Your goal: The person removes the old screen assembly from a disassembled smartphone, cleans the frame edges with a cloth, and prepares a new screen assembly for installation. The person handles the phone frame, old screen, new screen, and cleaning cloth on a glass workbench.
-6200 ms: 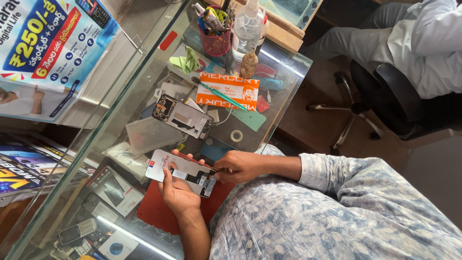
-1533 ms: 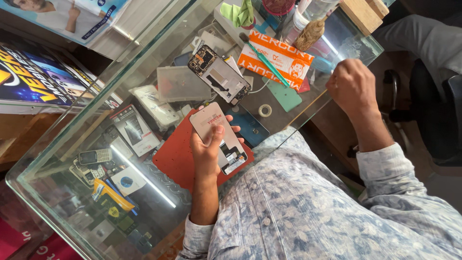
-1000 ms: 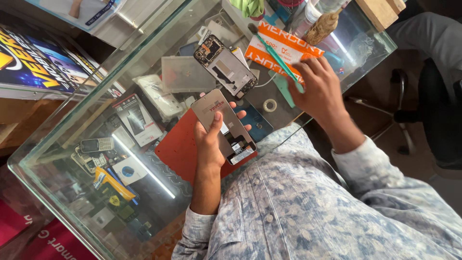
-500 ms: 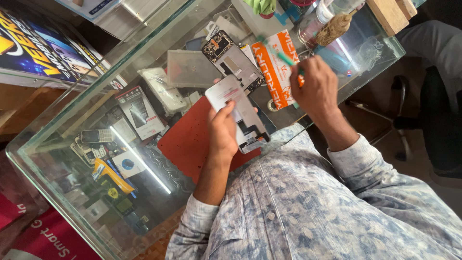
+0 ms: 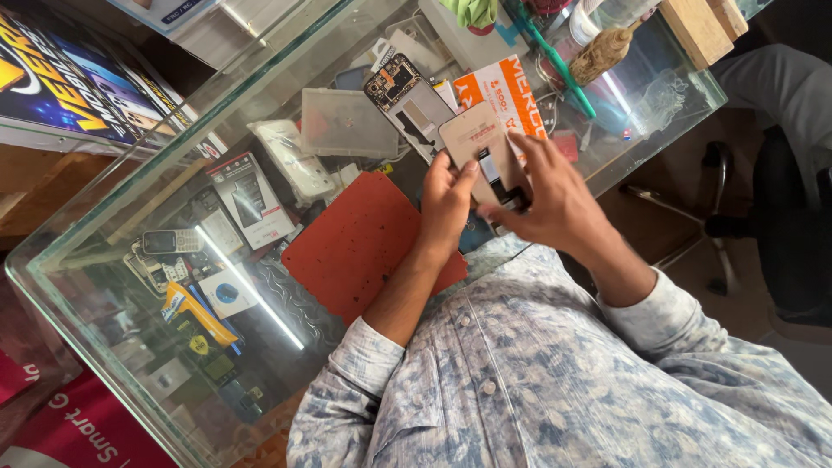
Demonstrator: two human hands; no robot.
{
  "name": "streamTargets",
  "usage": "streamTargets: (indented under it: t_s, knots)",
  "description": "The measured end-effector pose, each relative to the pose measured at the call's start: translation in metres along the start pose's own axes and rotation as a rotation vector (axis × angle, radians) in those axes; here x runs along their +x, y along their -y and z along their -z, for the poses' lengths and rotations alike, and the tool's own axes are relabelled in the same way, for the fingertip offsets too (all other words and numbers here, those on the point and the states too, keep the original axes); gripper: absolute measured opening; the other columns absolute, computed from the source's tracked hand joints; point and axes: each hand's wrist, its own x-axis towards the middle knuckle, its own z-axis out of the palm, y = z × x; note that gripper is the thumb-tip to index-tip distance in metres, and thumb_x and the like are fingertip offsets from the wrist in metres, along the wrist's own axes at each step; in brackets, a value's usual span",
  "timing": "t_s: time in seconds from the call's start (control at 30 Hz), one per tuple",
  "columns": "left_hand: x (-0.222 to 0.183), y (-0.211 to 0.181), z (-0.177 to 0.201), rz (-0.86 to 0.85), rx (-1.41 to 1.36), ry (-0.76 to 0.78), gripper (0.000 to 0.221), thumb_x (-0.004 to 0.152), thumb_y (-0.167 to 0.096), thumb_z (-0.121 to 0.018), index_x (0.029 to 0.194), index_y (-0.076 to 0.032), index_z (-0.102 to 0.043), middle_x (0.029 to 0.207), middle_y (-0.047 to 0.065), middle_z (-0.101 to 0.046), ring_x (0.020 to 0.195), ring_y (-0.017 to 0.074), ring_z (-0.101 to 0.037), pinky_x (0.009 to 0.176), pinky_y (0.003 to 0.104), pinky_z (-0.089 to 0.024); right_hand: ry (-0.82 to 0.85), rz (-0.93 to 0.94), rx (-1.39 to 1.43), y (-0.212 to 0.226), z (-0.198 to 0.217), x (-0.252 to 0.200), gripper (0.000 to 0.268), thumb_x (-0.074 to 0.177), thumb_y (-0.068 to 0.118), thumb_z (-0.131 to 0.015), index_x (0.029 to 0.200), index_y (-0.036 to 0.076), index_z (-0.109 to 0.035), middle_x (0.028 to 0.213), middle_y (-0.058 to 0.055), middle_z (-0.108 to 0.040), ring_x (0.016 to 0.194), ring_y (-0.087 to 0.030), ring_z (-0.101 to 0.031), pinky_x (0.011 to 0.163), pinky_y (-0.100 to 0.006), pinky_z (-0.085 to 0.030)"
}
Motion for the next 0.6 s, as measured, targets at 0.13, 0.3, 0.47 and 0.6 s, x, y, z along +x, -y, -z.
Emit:
streamTargets:
  t_s: [0.13, 0.3, 0.47, 0.6]
  knots:
    - [0.004, -0.01, -0.008, -0.129, 0.002, 0.168, 0.031, 0.106, -0.008, -0.059, 0.134, 0.004, -0.053, 0.111, 0.013, -0.069, 0.096, 0.0121, -0.064, 0.085, 0.028, -0.053, -0.009, -0.152, 0.015, -0.002, -0.018, -0.001, 0.102, 0.077, 0.028, -0.088, 0.154, -0.006, -0.032, 0.126, -0.027, -0.054, 0.105, -0.041, -0.062, 0.09, -0.049, -0.052]
    - [-0.002, -0.057, -0.004, -0.467, 0.75, -0.04, 0.06, 0.097, -0.025, -0.07, 0.145, 0.002, -0.046, 0.123, 0.014, -0.068, 0.103, 0.025, -0.067, 0.092, 0.039, -0.055, -0.158, -0.205, -0.091, -0.021, -0.034, 0.014, 0.101, 0.081, 0.026, -0.086, 0.155, -0.011, -0.03, 0.125, -0.027, -0.052, 0.105, -0.041, -0.063, 0.087, -0.047, -0.054]
    - [0.004, -0.086, 0.011, -0.748, 1.273, -0.13, 0.088, 0.071, -0.037, -0.089, 0.139, 0.003, -0.051, 0.139, 0.026, -0.047, 0.129, 0.0455, -0.042, 0.107, 0.059, -0.035, -0.151, -0.201, -0.317, -0.033, -0.051, 0.028, 0.101, 0.083, 0.034, -0.085, 0.152, -0.018, -0.033, 0.129, -0.029, -0.048, 0.109, -0.042, -0.06, 0.084, -0.046, -0.054]
    - [0.005, -0.081, 0.017, -0.715, 1.466, -0.082, 0.067, 0.07, -0.037, -0.091, 0.122, -0.004, -0.064, 0.137, 0.02, -0.05, 0.125, 0.04, -0.046, 0.104, 0.057, -0.038, -0.138, -0.16, -0.489, -0.032, -0.05, 0.028, 0.1, 0.084, 0.04, -0.084, 0.153, -0.018, -0.039, 0.135, -0.026, -0.048, 0.117, -0.041, -0.051, 0.096, -0.051, -0.045]
